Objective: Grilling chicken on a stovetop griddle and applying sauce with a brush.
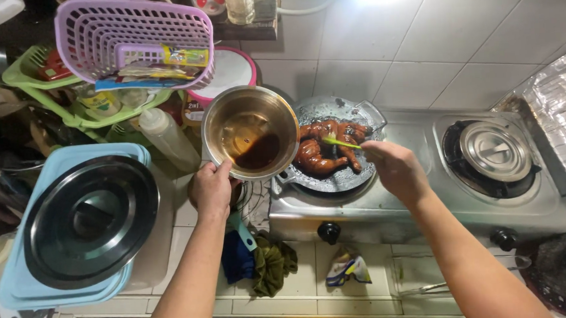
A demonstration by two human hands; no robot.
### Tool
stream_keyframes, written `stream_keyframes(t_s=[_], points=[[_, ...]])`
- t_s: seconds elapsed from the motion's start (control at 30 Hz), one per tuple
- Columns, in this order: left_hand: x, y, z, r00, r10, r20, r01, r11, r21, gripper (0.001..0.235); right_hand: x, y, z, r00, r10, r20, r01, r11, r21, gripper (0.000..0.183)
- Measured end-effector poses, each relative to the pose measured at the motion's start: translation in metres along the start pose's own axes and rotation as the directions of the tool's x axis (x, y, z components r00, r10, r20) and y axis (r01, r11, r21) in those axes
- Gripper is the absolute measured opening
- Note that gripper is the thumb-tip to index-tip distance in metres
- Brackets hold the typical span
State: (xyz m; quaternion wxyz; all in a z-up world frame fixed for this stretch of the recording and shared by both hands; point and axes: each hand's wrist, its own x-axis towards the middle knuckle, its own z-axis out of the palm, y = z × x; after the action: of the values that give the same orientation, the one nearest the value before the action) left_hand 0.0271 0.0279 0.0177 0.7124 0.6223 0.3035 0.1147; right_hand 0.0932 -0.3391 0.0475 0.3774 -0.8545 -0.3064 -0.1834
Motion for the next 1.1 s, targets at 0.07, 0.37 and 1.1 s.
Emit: stream_keyframes(t_s=[0.07, 0.37, 1.1], points=[[0.003, -0.008, 0.006, 1.0, 0.005, 0.03, -0.005, 1.0, -0.025, 0.025, -0.008, 0.006, -0.011, 0.996, 0.077, -0.037, -0.072, 0.99, 0.122, 0.016], [-0.022, -0.01, 0.061, 0.993, 0.054, 0.101, -0.049, 0.998, -0.046, 0.024, 0.012, -0.016, -0.043, 0.877, 0.474, -0.084, -0.297, 0.67, 0.681, 0.019], [-0.064, -0.021, 0.14, 0.998, 0.066, 0.021, -0.064, 0.996, -0.056, 0.02, 0.018, 0.086, -0.04, 0.645, 0.719, 0.257, -0.596, 0.263, 0.759, 0.015]])
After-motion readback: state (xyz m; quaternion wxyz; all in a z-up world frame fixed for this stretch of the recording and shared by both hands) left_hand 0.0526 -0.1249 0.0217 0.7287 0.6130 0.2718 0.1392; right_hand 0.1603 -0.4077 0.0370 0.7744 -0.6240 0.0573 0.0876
